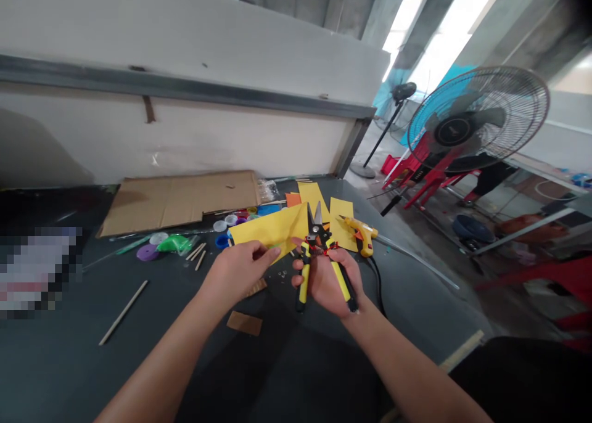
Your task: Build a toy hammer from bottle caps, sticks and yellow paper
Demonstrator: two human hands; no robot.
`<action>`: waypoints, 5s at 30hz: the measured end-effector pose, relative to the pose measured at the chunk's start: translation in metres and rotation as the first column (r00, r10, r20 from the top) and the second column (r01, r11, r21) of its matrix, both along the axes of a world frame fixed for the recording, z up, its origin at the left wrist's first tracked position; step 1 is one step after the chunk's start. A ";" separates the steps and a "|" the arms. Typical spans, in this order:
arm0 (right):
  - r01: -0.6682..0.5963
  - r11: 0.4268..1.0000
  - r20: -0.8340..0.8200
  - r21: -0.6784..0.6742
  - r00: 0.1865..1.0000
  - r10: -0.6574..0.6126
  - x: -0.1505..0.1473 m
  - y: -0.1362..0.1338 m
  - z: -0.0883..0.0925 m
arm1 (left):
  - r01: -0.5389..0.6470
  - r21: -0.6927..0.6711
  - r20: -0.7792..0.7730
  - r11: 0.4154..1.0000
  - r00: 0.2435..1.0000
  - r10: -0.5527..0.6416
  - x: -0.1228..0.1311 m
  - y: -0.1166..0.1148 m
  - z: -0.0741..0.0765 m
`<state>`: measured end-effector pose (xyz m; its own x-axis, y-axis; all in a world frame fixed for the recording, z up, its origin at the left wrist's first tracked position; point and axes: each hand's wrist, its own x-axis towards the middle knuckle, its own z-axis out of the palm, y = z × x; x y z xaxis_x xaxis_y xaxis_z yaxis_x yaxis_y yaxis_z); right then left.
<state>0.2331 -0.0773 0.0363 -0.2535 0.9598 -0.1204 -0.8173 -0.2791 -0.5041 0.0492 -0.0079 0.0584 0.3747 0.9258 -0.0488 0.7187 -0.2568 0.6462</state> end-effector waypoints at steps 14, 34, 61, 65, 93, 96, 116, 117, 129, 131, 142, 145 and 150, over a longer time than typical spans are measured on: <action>-0.198 0.972 0.701 -0.125 0.676 0.228 -0.018 -0.014 0.001 | -0.145 -0.237 0.496 0.961 0.832 0.248 -0.030 0.030 -0.010; -0.152 0.977 0.736 -0.151 0.642 0.214 -0.019 -0.009 -0.006 | 0.005 -0.390 0.489 0.921 0.848 0.202 -0.016 0.020 -0.011; 0.063 0.998 0.998 -0.006 0.068 0.002 0.002 0.053 0.025 | -0.233 -0.216 0.637 0.948 0.702 0.318 -0.072 0.052 -0.018; 0.078 0.985 0.954 0.155 -0.271 -0.129 -0.003 0.062 0.015 | -0.281 -0.237 0.695 0.930 0.620 0.364 -0.066 0.046 -0.013; -0.394 0.716 0.816 0.576 0.220 -0.535 -0.051 0.018 0.023 | 0.086 -0.500 0.582 0.862 0.770 0.261 -0.046 -0.041 -0.003; -0.269 0.774 0.811 0.574 0.317 -0.491 -0.058 0.024 0.000 | 0.086 -0.491 0.598 0.867 0.757 0.264 -0.047 -0.042 -0.012; 0.064 0.907 0.655 0.417 0.671 -0.349 -0.058 0.020 -0.016 | -0.347 0.181 0.672 0.920 0.726 0.142 -0.030 -0.047 -0.051; 0.068 0.915 0.652 0.397 0.680 -0.334 -0.058 0.020 -0.017 | -0.350 0.233 0.659 0.907 0.743 0.117 -0.031 -0.047 -0.052; 0.136 0.942 0.642 0.307 0.701 -0.311 -0.060 0.014 -0.008 | -0.366 0.032 0.757 0.930 0.617 0.217 -0.021 -0.054 -0.044; 0.144 0.940 0.632 0.310 0.707 -0.317 -0.061 0.014 -0.009 | -0.364 -0.024 0.779 0.931 0.576 0.246 -0.020 -0.055 -0.043; 0.177 0.935 0.628 0.308 0.700 -0.339 -0.064 0.015 -0.012 | -0.428 -0.069 0.711 0.901 0.613 0.345 -0.018 -0.057 -0.041; 0.178 0.935 0.648 0.308 0.680 -0.343 -0.065 0.015 -0.012 | -0.426 -0.097 0.714 0.899 0.600 0.361 -0.017 -0.057 -0.039; 0.179 0.931 0.672 0.317 0.650 -0.354 -0.065 0.013 -0.011 | -0.415 -0.118 0.722 0.902 0.588 0.365 -0.014 -0.058 -0.036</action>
